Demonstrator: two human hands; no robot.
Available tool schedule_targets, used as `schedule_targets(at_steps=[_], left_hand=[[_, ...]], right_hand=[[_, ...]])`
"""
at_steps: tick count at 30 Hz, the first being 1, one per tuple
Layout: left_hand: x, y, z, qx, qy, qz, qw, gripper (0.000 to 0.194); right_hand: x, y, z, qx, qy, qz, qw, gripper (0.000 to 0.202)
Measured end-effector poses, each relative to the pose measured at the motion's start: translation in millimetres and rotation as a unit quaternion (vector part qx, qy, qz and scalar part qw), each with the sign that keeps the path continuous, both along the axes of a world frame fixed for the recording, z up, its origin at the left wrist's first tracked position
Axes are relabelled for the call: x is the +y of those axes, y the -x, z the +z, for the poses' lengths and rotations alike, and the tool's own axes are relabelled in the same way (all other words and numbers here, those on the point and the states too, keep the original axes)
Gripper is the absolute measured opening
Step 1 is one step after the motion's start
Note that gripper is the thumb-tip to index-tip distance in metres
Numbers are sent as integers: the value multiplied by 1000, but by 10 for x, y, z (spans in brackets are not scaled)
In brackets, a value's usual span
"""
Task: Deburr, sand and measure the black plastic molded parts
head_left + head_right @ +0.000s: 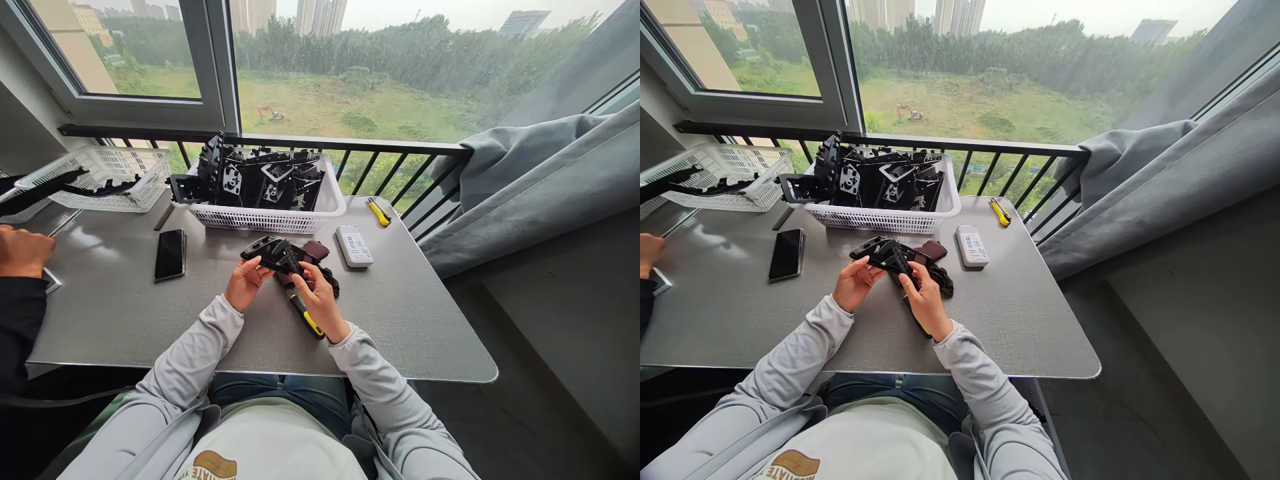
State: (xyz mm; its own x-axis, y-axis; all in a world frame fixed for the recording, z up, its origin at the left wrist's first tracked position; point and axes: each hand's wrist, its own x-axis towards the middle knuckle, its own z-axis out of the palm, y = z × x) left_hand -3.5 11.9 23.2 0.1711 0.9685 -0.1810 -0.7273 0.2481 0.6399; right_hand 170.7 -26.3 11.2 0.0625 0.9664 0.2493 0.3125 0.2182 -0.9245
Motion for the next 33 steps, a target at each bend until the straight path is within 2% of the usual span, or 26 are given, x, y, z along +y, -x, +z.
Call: schedule_targets(at_steps=[3, 7, 11, 14, 17, 22, 28, 30, 33], left_hand=[[-26, 61, 8, -22, -11, -70, 997, 22], [-15, 148, 50, -78, -21, -149, 986, 41], [46, 199, 41, -82, 48, -195, 976, 49], [76, 228, -12, -50, 84, -178, 979, 27], [68, 238, -46, -3, 68, -168, 984, 13], [15, 143, -9, 16, -43, -198, 979, 37], [-35, 59, -34, 23, -31, -155, 987, 55], [-43, 62, -64, 24, -24, -163, 986, 54], [-45, 61, -107, 31, -22, -185, 982, 42]], right_hand=[[7, 1, 1, 3, -26, -5, 1000, 38], [-5, -9, 21, -24, -65, 22, 997, 33], [-37, -10, 23, -83, -115, 53, 988, 30], [-56, -21, 32, -121, -151, 73, 978, 28], [-53, -55, 54, -139, -178, 71, 972, 28], [-29, -112, 67, -160, -186, 26, 969, 29], [-34, -100, 59, -140, -151, 0, 978, 30], [-29, -98, 58, -127, -140, 4, 982, 30], [-21, -104, 54, -115, -135, 16, 984, 32]])
